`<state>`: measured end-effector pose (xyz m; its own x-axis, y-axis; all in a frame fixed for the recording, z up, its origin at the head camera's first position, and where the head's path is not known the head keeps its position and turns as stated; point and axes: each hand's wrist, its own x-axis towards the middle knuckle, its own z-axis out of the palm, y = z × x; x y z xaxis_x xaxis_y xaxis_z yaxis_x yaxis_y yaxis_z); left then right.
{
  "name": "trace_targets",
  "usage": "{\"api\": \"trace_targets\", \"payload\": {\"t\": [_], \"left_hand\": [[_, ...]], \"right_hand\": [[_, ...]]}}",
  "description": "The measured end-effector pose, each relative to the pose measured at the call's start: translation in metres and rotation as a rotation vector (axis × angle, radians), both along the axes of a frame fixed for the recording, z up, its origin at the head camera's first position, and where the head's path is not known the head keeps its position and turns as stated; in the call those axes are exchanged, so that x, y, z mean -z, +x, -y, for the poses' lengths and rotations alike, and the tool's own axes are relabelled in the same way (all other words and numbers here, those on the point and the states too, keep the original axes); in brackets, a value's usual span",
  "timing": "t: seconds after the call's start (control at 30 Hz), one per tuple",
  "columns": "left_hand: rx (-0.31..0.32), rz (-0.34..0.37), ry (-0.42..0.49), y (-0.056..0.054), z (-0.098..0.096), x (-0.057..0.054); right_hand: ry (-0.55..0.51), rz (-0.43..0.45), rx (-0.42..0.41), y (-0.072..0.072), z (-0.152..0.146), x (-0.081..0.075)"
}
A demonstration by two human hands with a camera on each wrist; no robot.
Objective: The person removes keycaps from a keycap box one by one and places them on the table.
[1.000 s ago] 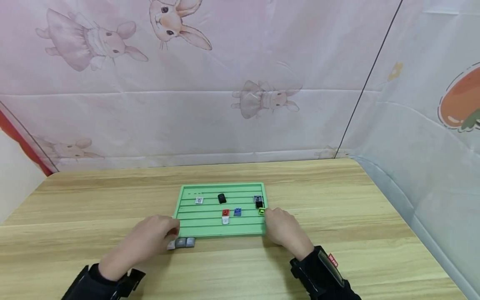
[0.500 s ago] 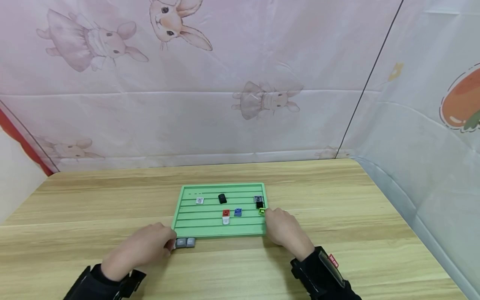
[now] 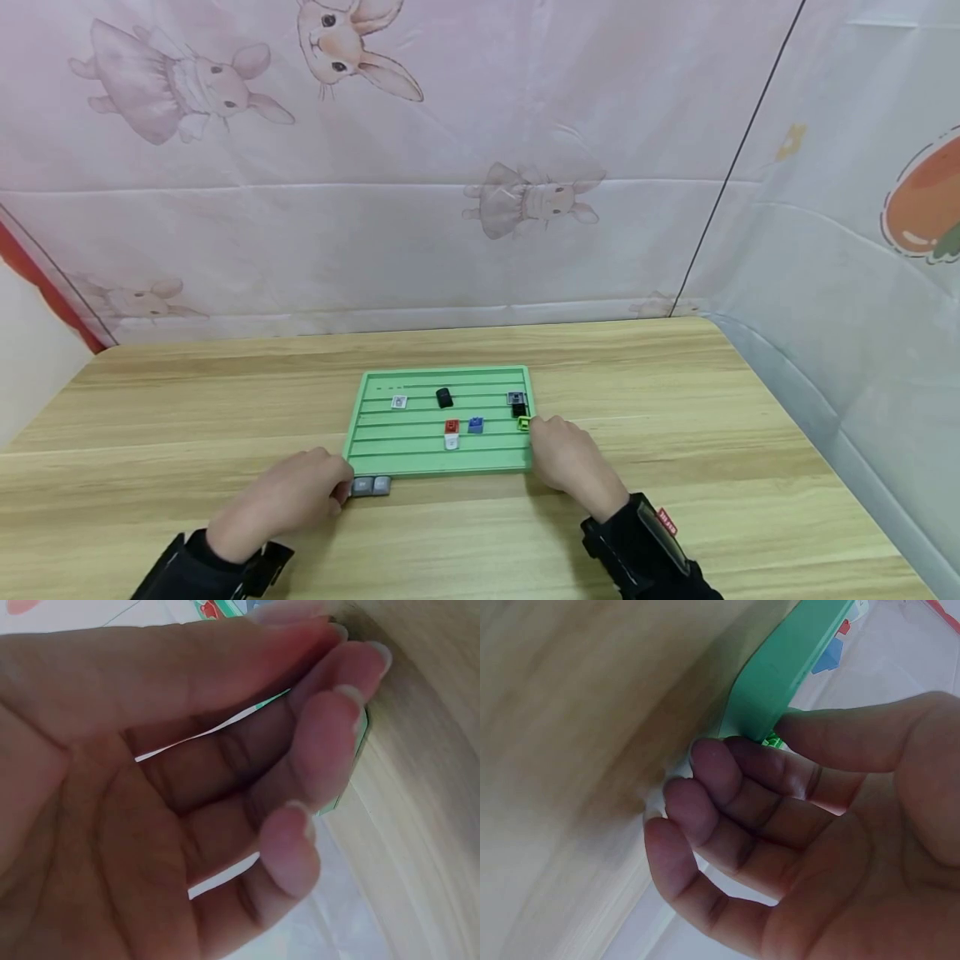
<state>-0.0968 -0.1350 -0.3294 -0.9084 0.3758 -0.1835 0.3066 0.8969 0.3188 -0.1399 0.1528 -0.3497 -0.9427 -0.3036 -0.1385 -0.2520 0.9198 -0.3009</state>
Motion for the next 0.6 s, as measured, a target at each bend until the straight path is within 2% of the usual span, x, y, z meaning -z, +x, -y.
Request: {"api": "trace_targets", "payload": {"t": [0.33,0.6], "left_hand": [[-0.01,0.001,-0.02,0.0004,0.0003,-0.0008],[-0.017,-0.037,-0.007,0.0002,0.0033,-0.0042]], "right_hand": [[-0.004,-0.006,0.0,0.0005,-0.0003,0.0009],[-0.003,-0.005,0.003,0.0009,-0.0003,0.0012]]}}
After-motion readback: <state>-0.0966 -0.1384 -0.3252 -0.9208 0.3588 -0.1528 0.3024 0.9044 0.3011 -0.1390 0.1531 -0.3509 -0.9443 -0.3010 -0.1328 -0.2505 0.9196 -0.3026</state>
